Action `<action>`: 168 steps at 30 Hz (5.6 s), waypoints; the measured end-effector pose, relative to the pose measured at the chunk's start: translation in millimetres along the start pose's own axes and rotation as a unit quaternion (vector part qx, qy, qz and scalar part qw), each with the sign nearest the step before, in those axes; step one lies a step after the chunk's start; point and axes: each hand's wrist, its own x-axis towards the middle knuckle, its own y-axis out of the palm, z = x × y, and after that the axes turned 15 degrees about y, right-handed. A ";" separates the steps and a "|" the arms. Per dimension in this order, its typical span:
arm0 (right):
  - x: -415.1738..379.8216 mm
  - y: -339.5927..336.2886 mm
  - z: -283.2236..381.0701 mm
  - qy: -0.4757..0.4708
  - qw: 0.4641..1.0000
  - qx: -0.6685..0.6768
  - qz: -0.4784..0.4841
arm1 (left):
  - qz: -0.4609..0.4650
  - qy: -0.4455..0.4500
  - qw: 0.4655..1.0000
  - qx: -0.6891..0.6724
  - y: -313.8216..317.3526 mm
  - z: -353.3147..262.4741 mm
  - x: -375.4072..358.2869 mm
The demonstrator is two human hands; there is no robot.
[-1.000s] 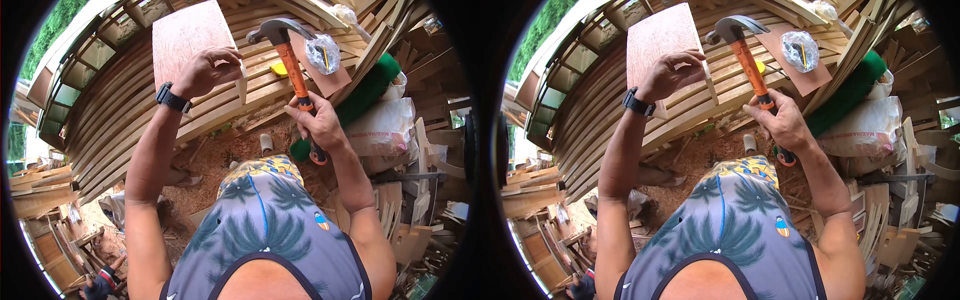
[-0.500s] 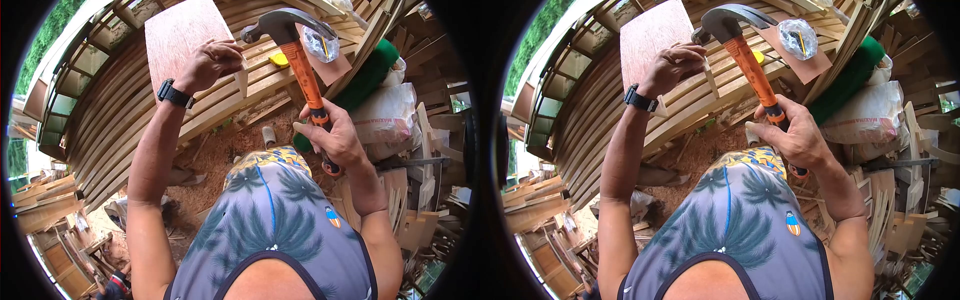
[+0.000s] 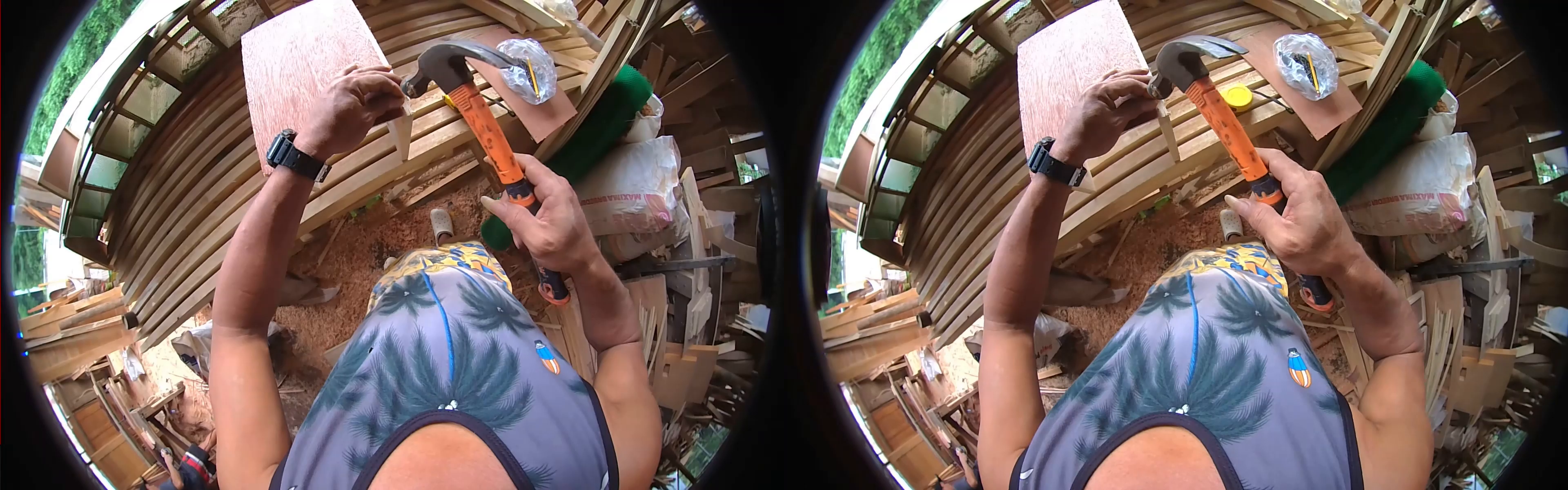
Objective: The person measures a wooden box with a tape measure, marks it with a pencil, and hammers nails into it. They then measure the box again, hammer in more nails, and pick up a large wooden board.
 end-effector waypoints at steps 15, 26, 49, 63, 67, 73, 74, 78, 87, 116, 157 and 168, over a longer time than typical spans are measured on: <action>8.4 -1.2 7.5 -0.078 0.994 -0.074 -0.032 | 0.019 -0.008 1.000 0.017 -3.2 -4.7 -0.9; 12.8 -3.5 9.9 -0.137 0.983 -0.110 -0.046 | 0.034 0.050 0.995 0.076 -1.9 4.2 -1.0; 9.3 -3.6 14.0 -0.167 0.972 -0.160 -0.039 | 0.039 0.094 0.992 0.075 -6.8 5.7 -1.7; 13.7 -6.4 8.6 -0.181 0.969 -0.156 -0.062 | 0.070 0.077 0.991 0.078 -7.1 5.3 2.1; 9.3 -7.5 14.6 -0.147 0.973 -0.174 -0.044 | 0.047 0.029 0.998 0.032 -5.6 0.3 3.2; 8.2 -5.8 14.6 -0.112 0.978 -0.174 -0.025 | 0.060 0.032 0.997 0.036 -8.8 -4.6 4.3; 8.5 -6.0 14.7 -0.108 0.978 -0.176 -0.025 | 0.066 0.040 0.997 0.030 -9.1 -3.2 4.6; 13.0 -4.2 10.9 -0.147 0.977 -0.153 -0.031 | 0.055 0.043 0.996 0.056 -7.8 -0.5 2.3; 12.9 -0.3 14.2 -0.130 0.978 -0.161 -0.029 | 0.069 0.059 0.993 0.074 -10.9 -0.7 1.5; 54.9 -25.8 12.4 -0.082 0.992 -0.076 -0.054 | 0.020 -0.005 1.000 -0.001 -9.1 -17.8 -4.6; 505.0 16.9 97.9 -0.139 0.950 -0.044 0.276 | -0.604 -0.271 0.738 0.129 158.8 -95.8 22.2; 502.1 16.1 95.4 -0.141 0.940 0.012 0.309 | -0.698 -0.293 0.529 -0.383 145.5 -96.8 31.6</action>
